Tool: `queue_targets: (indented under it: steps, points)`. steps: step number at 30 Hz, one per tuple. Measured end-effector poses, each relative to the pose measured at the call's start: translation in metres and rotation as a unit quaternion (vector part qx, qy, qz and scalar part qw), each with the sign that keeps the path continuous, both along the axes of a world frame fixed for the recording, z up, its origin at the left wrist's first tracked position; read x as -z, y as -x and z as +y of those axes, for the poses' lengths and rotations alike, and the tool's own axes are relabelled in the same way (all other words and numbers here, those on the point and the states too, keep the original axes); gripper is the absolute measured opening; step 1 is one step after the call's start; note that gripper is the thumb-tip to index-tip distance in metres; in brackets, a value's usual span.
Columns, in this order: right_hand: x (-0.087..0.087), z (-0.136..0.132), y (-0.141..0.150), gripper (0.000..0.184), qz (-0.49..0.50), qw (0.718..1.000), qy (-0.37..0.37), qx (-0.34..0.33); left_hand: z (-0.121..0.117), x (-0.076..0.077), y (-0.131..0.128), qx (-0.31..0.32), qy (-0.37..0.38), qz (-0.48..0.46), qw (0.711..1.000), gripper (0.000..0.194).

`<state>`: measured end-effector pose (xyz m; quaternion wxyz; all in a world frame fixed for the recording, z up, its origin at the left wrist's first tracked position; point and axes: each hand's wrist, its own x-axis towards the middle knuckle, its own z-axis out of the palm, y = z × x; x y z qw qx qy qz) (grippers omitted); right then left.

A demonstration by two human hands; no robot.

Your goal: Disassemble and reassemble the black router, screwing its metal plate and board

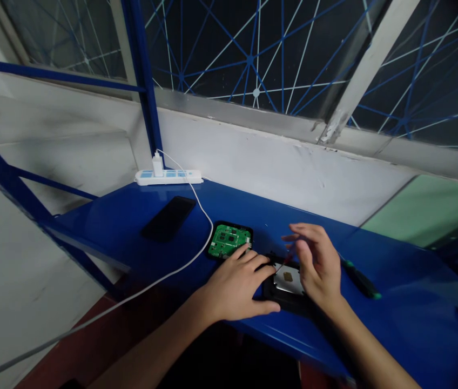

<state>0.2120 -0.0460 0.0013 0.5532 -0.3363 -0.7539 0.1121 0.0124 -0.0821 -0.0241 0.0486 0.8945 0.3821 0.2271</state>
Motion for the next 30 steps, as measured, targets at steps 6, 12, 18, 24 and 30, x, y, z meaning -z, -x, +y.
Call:
queue_targets:
  steps: [6, 12, 18, 24, 30]
  points:
    - [-0.0014, -0.0002, 0.0018, 0.033, -0.037, 0.997, -0.027, 0.06, 0.0001, 0.0002, -0.0002, 0.0, 0.005, 0.001, 1.0, 0.059]
    - [0.0043, -0.0026, 0.0008, 0.023, 0.026, 0.999, 0.038, 0.003, 0.0002, -0.0007, 0.0001, 0.001, 0.003, 0.003, 1.0, 0.058]
    - [0.0013, 0.0006, 0.0, 0.016, 0.001, 1.0, -0.003, 0.002, 0.0003, -0.0003, 0.0, 0.002, 0.008, 0.001, 1.0, 0.059]
    - [-0.0041, 0.0011, 0.0011, 0.027, -0.046, 0.995, -0.064, 0.066, 0.0002, 0.0004, 0.0003, 0.003, 0.012, -0.001, 1.0, 0.06]
    - [-0.0009, -0.0064, 0.0032, 0.032, 0.003, 0.999, 0.006, 0.04, -0.0002, -0.0012, -0.0001, 0.003, 0.012, -0.003, 1.0, 0.058]
